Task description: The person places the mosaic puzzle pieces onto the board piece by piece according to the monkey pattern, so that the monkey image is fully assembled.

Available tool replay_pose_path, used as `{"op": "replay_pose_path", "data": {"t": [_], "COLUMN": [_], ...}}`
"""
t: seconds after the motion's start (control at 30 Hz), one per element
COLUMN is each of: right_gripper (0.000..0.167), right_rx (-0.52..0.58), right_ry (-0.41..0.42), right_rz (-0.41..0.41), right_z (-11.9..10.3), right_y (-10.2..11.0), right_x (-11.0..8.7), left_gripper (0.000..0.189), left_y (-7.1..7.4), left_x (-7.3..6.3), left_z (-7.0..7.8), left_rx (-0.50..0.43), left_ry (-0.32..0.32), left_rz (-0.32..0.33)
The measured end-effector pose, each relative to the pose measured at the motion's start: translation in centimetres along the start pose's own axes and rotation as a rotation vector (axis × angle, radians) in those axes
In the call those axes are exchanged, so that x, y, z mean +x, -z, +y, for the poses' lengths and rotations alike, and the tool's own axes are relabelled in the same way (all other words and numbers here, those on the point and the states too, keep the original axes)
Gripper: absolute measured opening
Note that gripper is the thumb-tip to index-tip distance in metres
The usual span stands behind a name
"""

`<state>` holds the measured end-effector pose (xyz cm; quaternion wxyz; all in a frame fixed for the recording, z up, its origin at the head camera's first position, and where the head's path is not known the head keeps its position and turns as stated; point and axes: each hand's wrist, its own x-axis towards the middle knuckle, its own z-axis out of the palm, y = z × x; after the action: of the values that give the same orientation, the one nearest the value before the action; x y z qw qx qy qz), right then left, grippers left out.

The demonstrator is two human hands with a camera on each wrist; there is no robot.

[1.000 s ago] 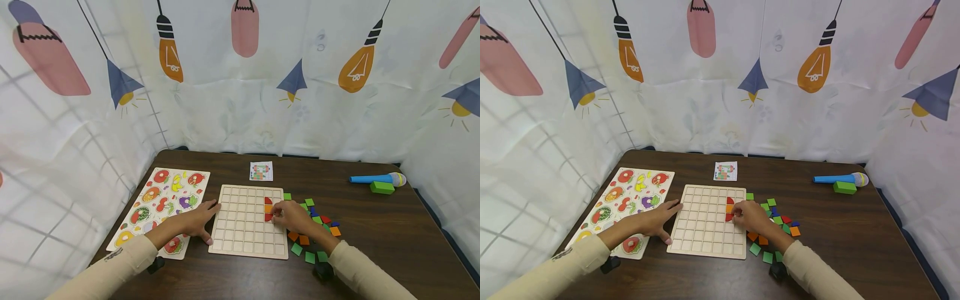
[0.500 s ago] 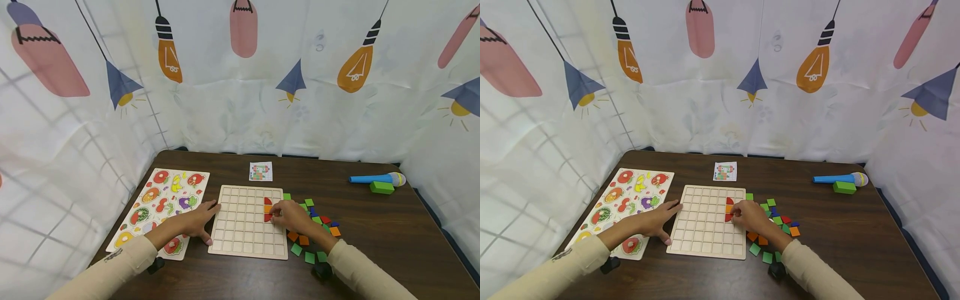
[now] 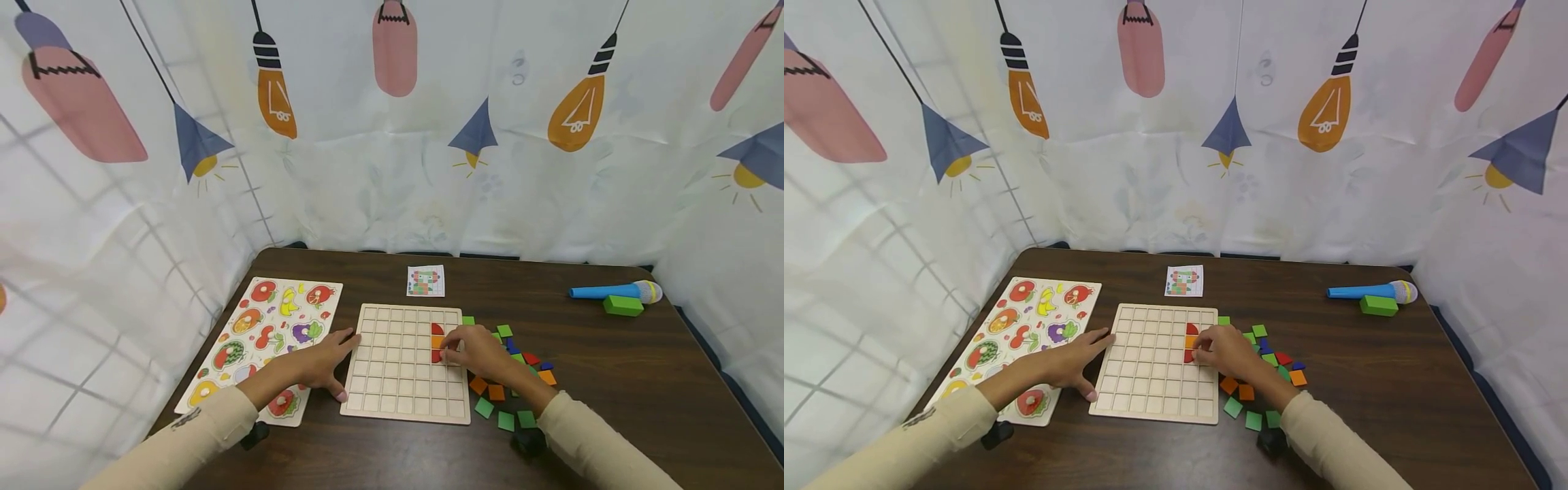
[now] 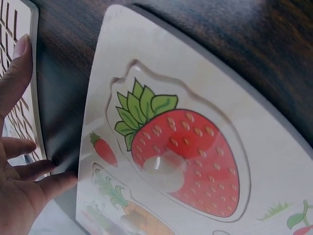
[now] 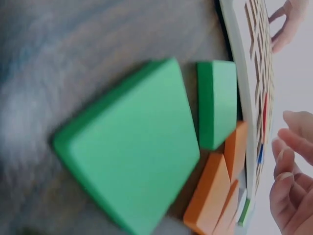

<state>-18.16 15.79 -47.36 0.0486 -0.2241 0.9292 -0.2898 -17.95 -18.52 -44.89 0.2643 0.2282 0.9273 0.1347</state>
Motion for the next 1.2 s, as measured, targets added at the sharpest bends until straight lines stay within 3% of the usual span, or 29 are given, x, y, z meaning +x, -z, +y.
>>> {"op": "replay_pose_path", "data": {"t": [0.17, 0.3, 0.77, 1.0, 1.2], "right_gripper": [0.015, 0.021, 0.014, 0.016, 0.019], "right_rx": [0.038, 0.079, 0.082, 0.108, 0.139], "right_ry": [0.04, 0.027, -0.018, 0.063, 0.067], "right_rz": [-0.023, -0.043, 0.002, -0.132, -0.27], "right_z": [0.9, 1.7, 5.6, 6.7, 7.0], "right_y": [1.2, 2.4, 5.3, 5.7, 6.2], "right_x": [-0.1, -0.3, -2.9, -5.4, -8.1], "left_gripper": [0.115, 0.116, 0.115, 0.114, 0.113], "left_y": [-0.1, -0.1, 0.0, -0.1, 0.0], "left_x": [0.0, -0.1, -0.1, 0.0, 0.0], "left_z": [0.0, -0.1, 0.0, -0.1, 0.0], "left_rx": [0.004, 0.007, 0.009, 0.031, 0.05], "left_ry": [0.002, 0.007, 0.013, 0.002, 0.002], "left_rz": [-0.003, -0.005, -0.005, -0.003, -0.006]}}
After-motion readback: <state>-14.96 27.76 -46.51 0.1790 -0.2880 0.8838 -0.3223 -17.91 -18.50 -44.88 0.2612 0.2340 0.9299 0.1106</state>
